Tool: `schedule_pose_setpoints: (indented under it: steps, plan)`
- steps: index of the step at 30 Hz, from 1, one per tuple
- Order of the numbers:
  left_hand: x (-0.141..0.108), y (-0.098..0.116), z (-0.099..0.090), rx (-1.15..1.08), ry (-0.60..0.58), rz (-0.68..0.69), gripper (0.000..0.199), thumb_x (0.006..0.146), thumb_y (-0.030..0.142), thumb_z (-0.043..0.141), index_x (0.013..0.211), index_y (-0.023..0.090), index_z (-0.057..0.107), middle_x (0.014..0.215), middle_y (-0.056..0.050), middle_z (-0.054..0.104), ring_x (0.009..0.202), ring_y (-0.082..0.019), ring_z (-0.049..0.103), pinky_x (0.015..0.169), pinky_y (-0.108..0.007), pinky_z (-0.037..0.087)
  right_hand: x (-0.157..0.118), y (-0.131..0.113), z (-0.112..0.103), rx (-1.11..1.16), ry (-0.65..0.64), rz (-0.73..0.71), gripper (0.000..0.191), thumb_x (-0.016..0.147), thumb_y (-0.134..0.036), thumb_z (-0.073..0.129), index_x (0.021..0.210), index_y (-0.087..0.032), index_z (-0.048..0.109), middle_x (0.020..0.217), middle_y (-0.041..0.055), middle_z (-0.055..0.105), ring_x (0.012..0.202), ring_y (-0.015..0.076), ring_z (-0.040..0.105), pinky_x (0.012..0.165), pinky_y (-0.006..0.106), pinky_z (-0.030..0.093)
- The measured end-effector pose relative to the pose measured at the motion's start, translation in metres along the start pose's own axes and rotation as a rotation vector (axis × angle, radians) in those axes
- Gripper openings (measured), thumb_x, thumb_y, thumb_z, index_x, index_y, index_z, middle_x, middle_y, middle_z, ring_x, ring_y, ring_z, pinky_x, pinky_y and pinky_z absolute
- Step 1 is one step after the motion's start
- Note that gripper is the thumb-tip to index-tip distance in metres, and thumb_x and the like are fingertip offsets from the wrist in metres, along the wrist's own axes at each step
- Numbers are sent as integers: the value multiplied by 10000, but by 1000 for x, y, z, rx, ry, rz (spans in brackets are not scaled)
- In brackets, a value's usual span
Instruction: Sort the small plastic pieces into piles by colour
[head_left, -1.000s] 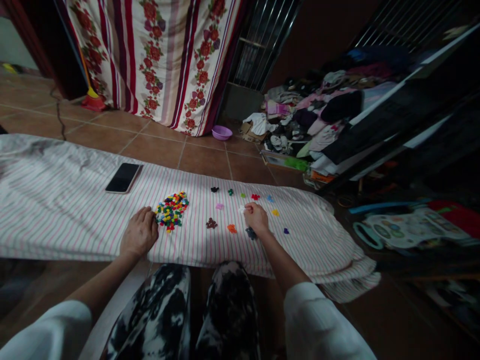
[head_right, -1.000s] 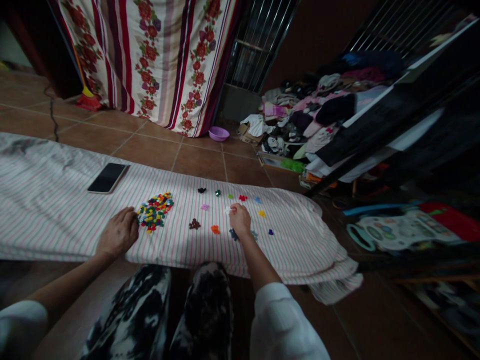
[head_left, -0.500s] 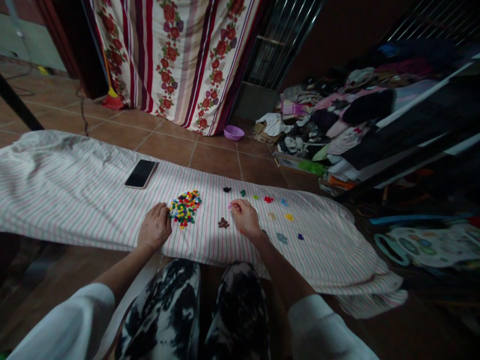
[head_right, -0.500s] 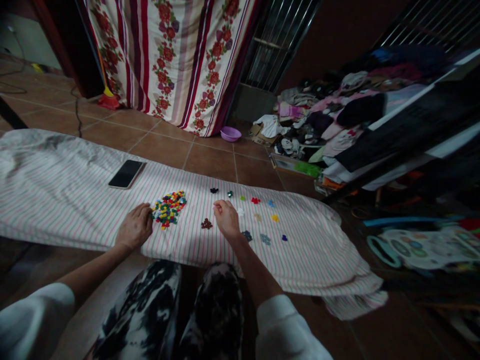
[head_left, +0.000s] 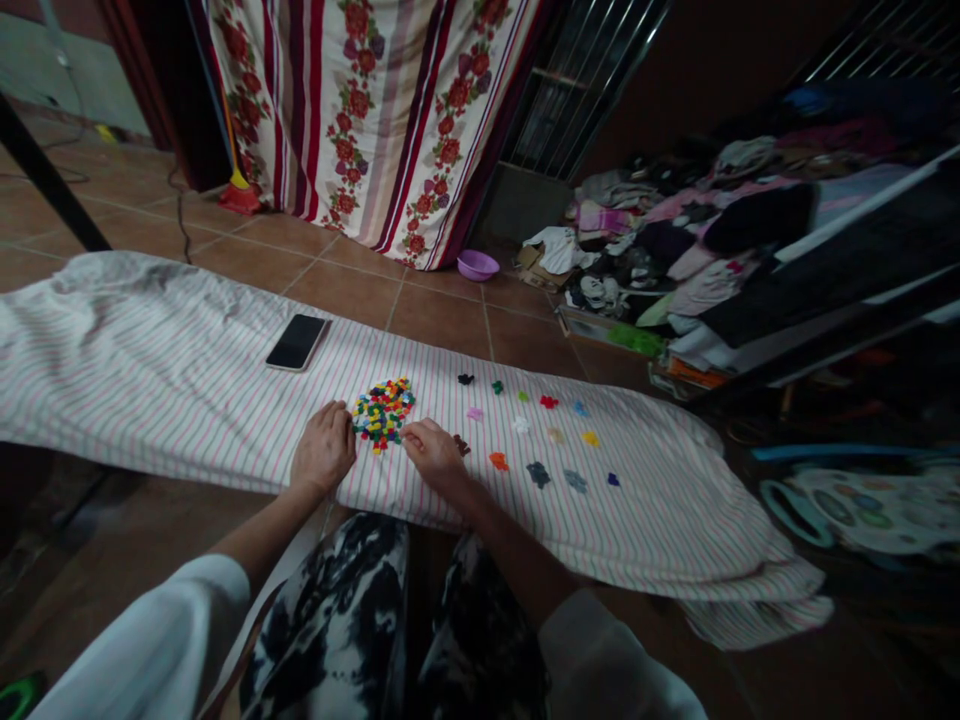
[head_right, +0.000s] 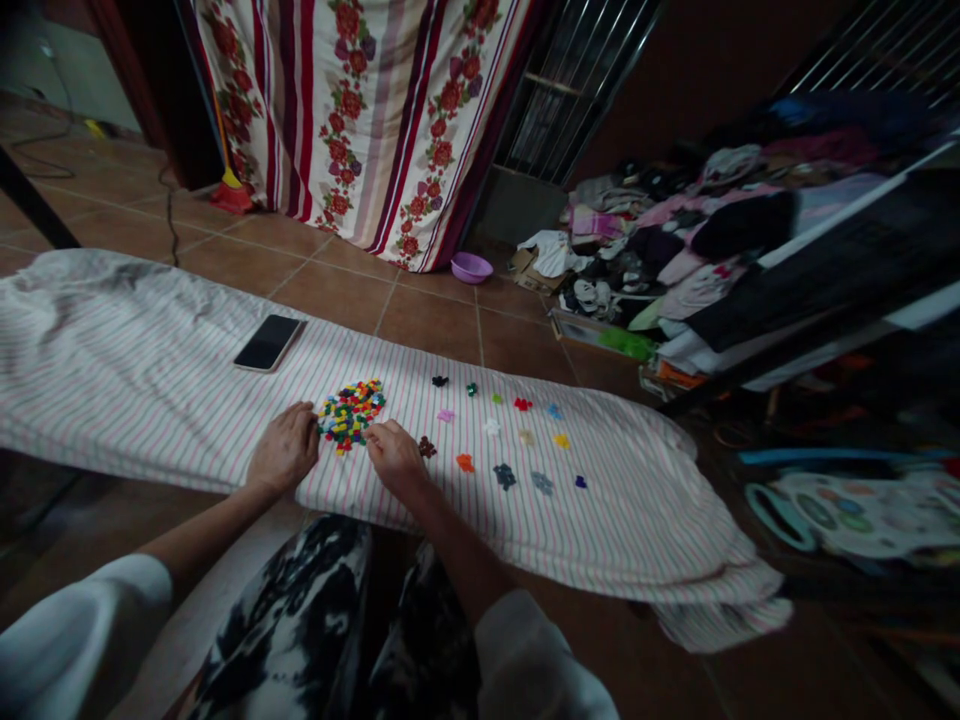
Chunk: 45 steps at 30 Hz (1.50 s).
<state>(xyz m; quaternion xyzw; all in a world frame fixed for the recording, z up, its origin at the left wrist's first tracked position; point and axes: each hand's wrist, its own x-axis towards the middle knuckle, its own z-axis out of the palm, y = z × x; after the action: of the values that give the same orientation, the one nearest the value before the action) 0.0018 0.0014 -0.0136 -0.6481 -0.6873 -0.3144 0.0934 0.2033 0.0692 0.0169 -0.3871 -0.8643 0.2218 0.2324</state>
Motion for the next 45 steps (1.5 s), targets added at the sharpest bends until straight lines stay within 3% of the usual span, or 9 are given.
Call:
schedule_pose_setpoints:
  steps: [11, 26, 37, 45]
  plan:
    - [0, 2, -1, 12, 6, 9, 183, 884, 204, 395, 967, 170, 555, 1123, -152, 620, 1145, -273, 548, 988, -463, 455, 7, -17, 15, -80, -100, -93, 252, 880, -137, 515, 1053, -229, 673, 931, 32, 607, 871, 166, 577, 825, 266, 462]
    - [-2, 2, -3, -3, 32, 12, 183, 884, 189, 393, 962, 169, 557, 1123, -148, 630, 1134, -262, 568, 988, -452, 462, 10, -15, 29, -77, 16, -25, 95, 863, -189, 590, 942, -225, 627, 871, 16, 602, 860, 167, 580, 796, 264, 452]
    - [-2, 1, -1, -7, 8, 1, 203, 894, 204, 378, 973, 150, 558, 1140, -174, 620, 1151, -264, 548, 1009, -447, 440, 17, -16, 26, -90, -49, 50, 279, 820, -145, 607, 1066, -262, 671, 921, 18, 609, 831, 162, 590, 751, 258, 458]
    - [-2, 1, -1, 14, 45, 24, 192, 884, 199, 393, 994, 167, 547, 1124, -152, 619, 1131, -262, 561, 982, -446, 454, 16, -25, 25, -123, -26, 62, 211, 835, -157, 582, 1021, -227, 655, 960, 43, 624, 894, 175, 606, 799, 268, 463]
